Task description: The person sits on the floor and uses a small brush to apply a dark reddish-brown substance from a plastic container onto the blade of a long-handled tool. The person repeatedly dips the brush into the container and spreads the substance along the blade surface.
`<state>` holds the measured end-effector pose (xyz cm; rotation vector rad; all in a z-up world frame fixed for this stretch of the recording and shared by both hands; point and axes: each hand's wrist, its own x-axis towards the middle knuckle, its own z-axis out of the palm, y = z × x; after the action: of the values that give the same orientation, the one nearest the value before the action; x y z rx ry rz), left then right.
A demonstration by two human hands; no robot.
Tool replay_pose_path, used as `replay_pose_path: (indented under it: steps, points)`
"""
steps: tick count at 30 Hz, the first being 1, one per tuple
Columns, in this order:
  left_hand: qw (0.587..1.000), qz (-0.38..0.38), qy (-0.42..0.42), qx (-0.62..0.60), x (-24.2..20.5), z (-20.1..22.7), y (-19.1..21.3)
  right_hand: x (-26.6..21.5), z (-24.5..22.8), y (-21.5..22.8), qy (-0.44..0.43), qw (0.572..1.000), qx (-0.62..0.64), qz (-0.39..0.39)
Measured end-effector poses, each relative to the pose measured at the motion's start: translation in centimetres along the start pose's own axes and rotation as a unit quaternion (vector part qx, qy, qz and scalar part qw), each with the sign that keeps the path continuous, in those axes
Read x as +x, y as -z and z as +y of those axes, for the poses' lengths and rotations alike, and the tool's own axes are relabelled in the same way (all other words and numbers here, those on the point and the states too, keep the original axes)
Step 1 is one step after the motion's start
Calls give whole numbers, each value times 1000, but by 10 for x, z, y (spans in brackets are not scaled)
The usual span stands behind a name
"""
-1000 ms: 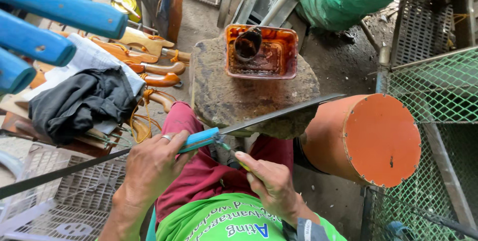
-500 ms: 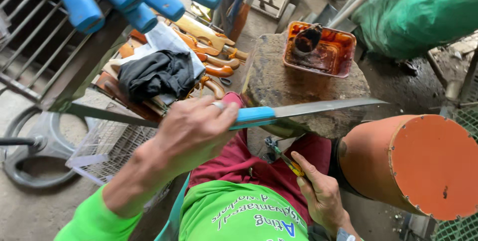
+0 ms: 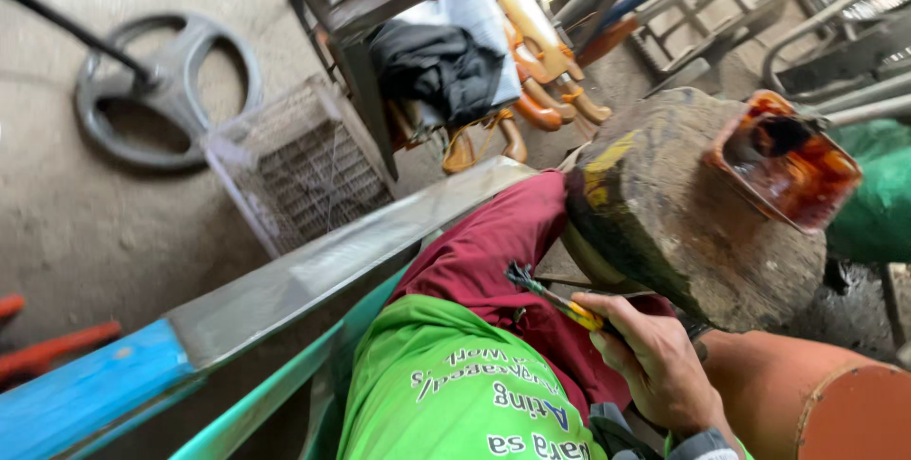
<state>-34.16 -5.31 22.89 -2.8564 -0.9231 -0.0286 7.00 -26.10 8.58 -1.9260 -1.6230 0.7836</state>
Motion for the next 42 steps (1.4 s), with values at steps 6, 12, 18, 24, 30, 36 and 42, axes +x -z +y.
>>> replay_pose_path:
  steps: [6, 12, 18, 24, 30, 36, 42]
  points:
    - [984, -85, 153, 33, -44, -5, -60, 68, -17, -21, -21, 994, 3, -108]
    - [974, -125, 184, 42, -65, -22, -118, 113, -13, -66, 3, 996, 43, -78]
    - [981, -139, 133, -14, -27, -53, -264, 133, 8, -110, -82, 991, 46, -96]
    - [947, -247, 187, -90, 27, -26, -401, 140, 31, -150, -56, 992, 82, -76]
    - [843, -266, 373, -284, 42, -12, -478, 138, 48, -172, 43, 991, 120, -51]
    - [795, -276, 443, -310, 27, 25, -509, 143, 50, -173, -104, 977, 141, -120]
    - [911, -258, 294, -130, 16, 63, -532, 156, 44, -176, -66, 979, 143, -128]
